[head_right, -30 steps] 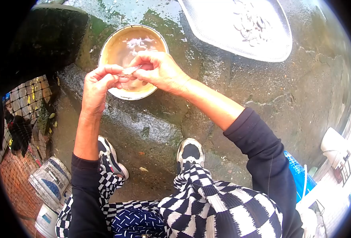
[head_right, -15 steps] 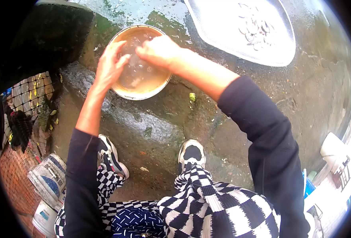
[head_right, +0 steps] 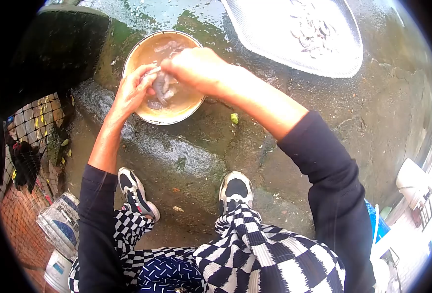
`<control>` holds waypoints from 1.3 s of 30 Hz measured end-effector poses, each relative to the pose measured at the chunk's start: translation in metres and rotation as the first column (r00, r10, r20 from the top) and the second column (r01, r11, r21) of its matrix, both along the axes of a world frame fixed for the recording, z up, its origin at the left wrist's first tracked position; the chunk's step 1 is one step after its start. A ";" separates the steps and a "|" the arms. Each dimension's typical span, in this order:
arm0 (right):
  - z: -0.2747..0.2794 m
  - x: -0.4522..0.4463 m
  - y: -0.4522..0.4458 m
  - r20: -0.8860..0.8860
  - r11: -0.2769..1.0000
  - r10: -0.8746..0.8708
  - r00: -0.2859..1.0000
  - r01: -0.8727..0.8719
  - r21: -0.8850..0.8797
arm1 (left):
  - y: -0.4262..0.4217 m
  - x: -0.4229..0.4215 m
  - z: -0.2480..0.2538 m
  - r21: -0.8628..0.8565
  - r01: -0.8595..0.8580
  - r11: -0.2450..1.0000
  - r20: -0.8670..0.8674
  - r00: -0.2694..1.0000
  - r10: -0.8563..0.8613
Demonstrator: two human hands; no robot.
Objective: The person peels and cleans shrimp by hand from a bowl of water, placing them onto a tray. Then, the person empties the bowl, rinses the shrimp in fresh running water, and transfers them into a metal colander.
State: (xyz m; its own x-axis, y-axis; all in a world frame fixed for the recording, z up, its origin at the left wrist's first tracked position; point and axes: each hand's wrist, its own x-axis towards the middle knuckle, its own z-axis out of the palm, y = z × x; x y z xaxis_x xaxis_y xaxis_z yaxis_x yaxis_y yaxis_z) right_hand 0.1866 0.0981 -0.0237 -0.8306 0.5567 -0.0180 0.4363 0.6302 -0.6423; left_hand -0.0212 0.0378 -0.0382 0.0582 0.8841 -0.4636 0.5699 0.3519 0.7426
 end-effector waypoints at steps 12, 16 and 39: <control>-0.006 0.162 0.040 0.156 0.695 -0.626 0.764 0.456 0.556 | -0.021 0.013 0.035 -0.173 -0.290 0.941 0.422 0.842 0.337; 0.047 0.089 -0.001 0.159 0.721 -0.607 0.779 0.624 -0.303 | -0.027 0.027 0.043 -0.227 -0.286 0.931 0.554 0.748 0.365; 0.018 0.026 -0.043 -0.265 0.356 -0.467 0.844 -0.095 -0.930 | -0.041 0.054 0.081 0.170 -0.114 0.979 0.222 0.972 0.075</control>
